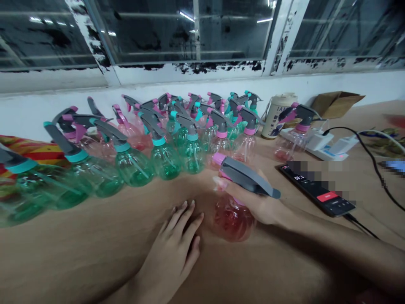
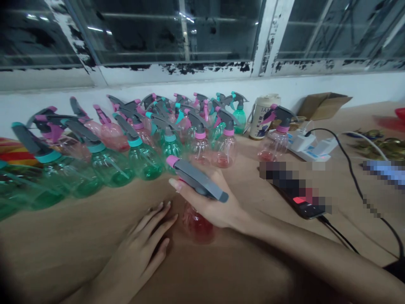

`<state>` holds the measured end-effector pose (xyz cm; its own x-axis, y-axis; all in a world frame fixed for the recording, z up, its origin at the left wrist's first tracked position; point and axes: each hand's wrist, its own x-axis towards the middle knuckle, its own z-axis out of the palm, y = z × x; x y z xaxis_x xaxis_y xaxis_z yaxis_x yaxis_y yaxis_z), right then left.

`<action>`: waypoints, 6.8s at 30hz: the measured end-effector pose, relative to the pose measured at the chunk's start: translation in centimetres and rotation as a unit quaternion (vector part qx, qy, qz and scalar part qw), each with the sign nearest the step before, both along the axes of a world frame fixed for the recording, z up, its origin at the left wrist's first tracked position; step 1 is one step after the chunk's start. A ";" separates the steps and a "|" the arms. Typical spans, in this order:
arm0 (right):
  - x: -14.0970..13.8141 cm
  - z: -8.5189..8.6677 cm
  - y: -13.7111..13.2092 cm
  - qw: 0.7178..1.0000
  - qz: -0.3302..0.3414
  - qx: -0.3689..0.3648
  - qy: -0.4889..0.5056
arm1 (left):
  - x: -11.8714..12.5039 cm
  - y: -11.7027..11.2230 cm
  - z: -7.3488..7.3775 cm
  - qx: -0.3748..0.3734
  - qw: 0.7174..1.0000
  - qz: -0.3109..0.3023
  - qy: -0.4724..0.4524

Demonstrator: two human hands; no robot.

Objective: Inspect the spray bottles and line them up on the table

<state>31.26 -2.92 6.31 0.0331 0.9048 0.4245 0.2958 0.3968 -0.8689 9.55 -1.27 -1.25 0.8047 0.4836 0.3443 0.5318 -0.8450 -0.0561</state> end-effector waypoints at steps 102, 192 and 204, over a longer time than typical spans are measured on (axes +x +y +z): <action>0.2 -0.5 1.2 0.999 -0.025 0.005 -0.039 | 0.2 -0.2 0.2 -0.004 1.000 0.008 0.020; 14.9 0.3 -0.6 0.910 -0.378 0.033 -0.168 | -0.4 1.4 -0.9 0.045 0.998 -0.031 -0.040; 17.6 -1.4 6.8 0.886 -0.417 0.036 -0.202 | -0.8 1.6 -1.2 0.055 0.998 -0.021 -0.028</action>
